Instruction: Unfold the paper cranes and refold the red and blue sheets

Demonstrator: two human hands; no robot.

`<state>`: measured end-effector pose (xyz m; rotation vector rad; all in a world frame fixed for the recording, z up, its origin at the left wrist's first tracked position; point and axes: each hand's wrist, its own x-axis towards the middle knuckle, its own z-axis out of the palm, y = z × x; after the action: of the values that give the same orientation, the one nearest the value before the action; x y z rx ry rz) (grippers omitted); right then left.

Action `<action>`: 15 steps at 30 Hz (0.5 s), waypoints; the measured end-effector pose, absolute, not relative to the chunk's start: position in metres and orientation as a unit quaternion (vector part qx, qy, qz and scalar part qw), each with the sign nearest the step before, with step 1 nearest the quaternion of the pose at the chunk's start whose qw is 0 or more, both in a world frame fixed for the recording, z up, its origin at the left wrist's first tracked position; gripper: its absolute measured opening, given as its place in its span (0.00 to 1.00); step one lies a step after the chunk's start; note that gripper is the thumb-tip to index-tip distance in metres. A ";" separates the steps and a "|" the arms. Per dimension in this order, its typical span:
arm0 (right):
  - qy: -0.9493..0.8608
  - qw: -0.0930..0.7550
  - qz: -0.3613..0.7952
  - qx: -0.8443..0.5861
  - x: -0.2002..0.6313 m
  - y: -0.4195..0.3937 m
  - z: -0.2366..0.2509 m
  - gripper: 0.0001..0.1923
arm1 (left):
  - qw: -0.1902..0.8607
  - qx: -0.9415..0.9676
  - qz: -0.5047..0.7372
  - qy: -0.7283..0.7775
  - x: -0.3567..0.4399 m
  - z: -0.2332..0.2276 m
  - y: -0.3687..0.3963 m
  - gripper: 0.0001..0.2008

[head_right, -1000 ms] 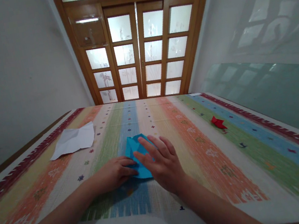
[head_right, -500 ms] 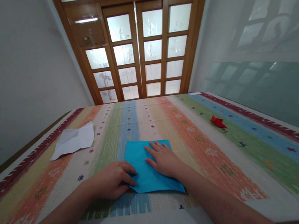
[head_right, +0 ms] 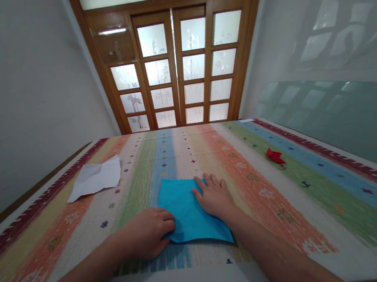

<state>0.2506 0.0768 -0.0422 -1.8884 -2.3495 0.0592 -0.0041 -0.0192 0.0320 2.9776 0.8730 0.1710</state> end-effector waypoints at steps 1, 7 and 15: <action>-0.777 0.061 0.020 -0.626 0.250 0.077 -0.042 0.34 | -0.002 0.957 0.052 0.287 -0.001 0.030 -0.020 0.03; -0.788 0.031 0.048 -0.613 0.257 0.079 -0.031 0.33 | -0.075 0.951 0.030 0.298 0.012 0.020 -0.016 0.05; -0.825 0.156 0.094 -0.535 0.315 0.101 0.012 0.35 | -0.143 0.936 0.115 0.302 -0.022 0.057 -0.001 0.14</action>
<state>0.3153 0.1010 0.0118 -1.5330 -2.3608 0.2685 -0.0224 -0.0005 0.0573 3.2412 1.0445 0.3970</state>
